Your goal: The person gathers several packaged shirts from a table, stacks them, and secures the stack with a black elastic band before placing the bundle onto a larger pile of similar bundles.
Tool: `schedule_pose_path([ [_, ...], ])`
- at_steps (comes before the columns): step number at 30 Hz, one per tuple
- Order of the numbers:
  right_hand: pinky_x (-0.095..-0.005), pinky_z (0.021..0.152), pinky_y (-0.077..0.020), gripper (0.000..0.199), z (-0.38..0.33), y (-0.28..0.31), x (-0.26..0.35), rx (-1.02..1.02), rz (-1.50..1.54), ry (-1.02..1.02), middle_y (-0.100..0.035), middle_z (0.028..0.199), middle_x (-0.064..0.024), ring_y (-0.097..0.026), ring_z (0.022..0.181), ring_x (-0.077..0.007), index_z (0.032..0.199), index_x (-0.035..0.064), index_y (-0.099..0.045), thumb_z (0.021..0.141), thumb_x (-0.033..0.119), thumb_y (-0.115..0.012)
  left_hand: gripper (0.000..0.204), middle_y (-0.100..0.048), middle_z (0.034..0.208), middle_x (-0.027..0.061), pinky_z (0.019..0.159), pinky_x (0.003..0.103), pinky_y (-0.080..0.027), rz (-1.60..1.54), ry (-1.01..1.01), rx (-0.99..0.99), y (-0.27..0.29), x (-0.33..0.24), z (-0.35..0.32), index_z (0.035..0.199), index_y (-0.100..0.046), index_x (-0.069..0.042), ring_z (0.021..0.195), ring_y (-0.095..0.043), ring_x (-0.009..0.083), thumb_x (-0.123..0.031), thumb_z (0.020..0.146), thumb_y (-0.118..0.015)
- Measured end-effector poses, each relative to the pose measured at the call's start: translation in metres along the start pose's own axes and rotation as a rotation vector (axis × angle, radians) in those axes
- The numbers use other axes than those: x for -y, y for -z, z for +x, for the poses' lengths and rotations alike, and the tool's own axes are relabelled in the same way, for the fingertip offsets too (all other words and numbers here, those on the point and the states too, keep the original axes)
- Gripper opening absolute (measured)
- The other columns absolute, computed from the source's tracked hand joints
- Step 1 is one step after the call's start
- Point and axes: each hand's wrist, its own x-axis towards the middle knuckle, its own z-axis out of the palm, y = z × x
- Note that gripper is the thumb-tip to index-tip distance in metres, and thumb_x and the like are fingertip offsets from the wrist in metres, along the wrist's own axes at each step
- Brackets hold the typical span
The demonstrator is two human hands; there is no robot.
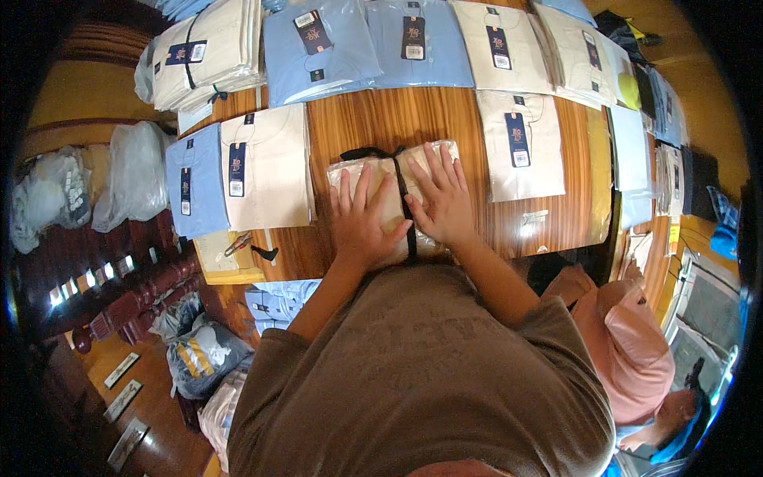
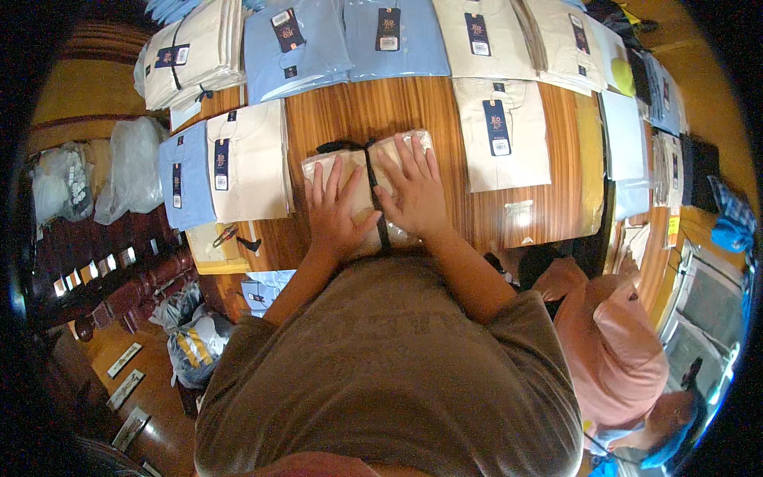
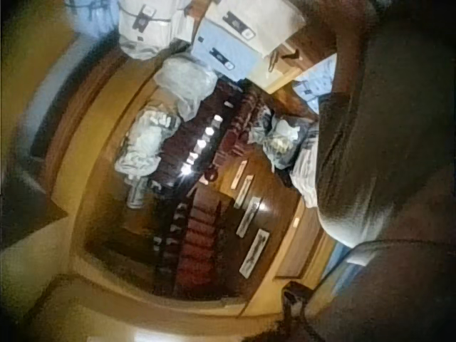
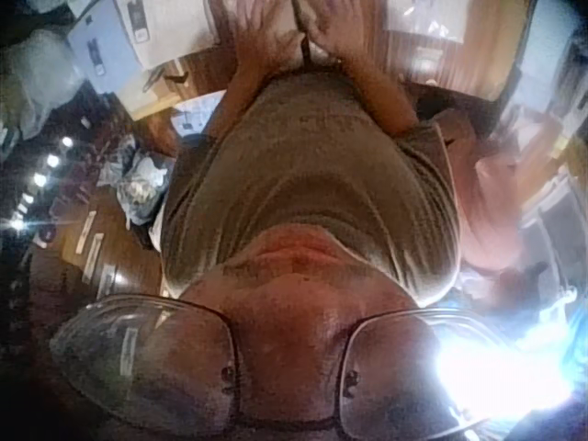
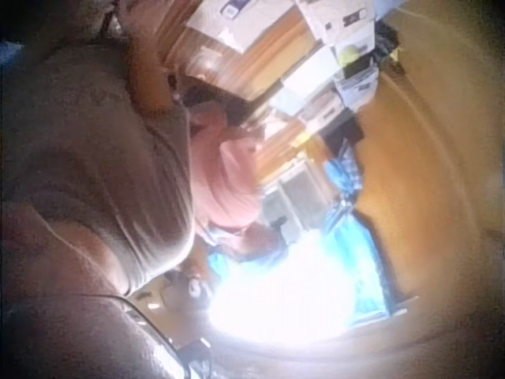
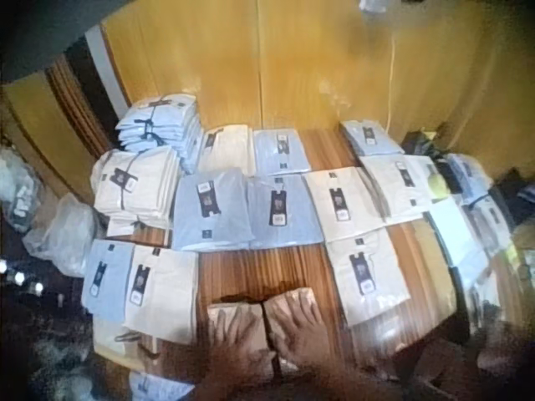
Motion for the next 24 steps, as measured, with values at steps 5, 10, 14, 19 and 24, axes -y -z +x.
schedule_pose_path([
  [5,-0.0598,0.123,-0.0229,0.051,0.007,0.0,-0.007,-0.002,0.023,0.034,-0.035,0.166,-0.017,-0.027,0.154,-0.0449,0.152,0.0201,-0.054,0.102,0.033,-0.057,0.1,-0.034,0.165,0.0212,0.119,0.07,-0.021,0.0,-0.032,0.006,0.009,-0.001,0.004,0.156,-0.045,-0.015,0.15,-0.026,0.0537,-0.065,0.077,-0.078],
  [10,-0.0572,0.126,-0.0202,0.045,0.004,0.001,-0.013,0.018,0.094,-0.011,-0.036,0.166,-0.0155,-0.025,0.155,-0.0436,0.148,0.02,-0.058,0.105,0.029,-0.053,0.085,-0.038,0.158,0.0231,0.115,0.065,-0.028,-0.099,-0.105,-0.079,0.013,0.002,0.001,0.146,-0.05,-0.01,0.146,-0.031,0.053,-0.053,0.078,-0.08],
  [14,-0.0583,0.125,-0.0215,0.048,0.003,0.0,0.001,0.005,0.077,-0.085,-0.039,0.164,-0.0166,-0.026,0.155,-0.0428,0.146,0.0204,-0.06,0.1,0.034,-0.063,0.042,-0.062,0.118,0.0216,0.091,0.055,-0.047,-0.158,-0.107,-0.095,0.018,-0.012,-0.001,0.104,-0.065,-0.003,0.113,-0.059,0.0439,-0.037,0.084,-0.08],
  [19,-0.0567,0.124,-0.0255,0.048,0.003,-0.008,-0.006,-0.064,0.123,-0.113,-0.048,0.159,-0.0171,-0.031,0.153,-0.0442,0.135,0.0182,-0.069,0.09,0.035,-0.073,0.032,-0.071,0.085,0.0217,0.07,0.05,-0.056,-0.201,-0.043,0.094,0.013,-0.013,0.016,0.085,-0.07,-0.001,0.079,-0.071,0.0398,-0.031,0.092,-0.075],
  [24,-0.0536,0.124,-0.0276,0.045,0.005,-0.013,-0.006,-0.106,0.173,-0.118,-0.05,0.156,-0.0181,-0.032,0.152,-0.0449,0.131,0.017,-0.073,0.088,0.032,-0.077,0.032,-0.072,0.084,0.024,0.07,0.051,-0.057,-0.162,-0.067,0.151,0.013,-0.014,0.027,0.083,-0.072,0.001,0.079,-0.072,0.0418,-0.03,0.092,-0.074],
])
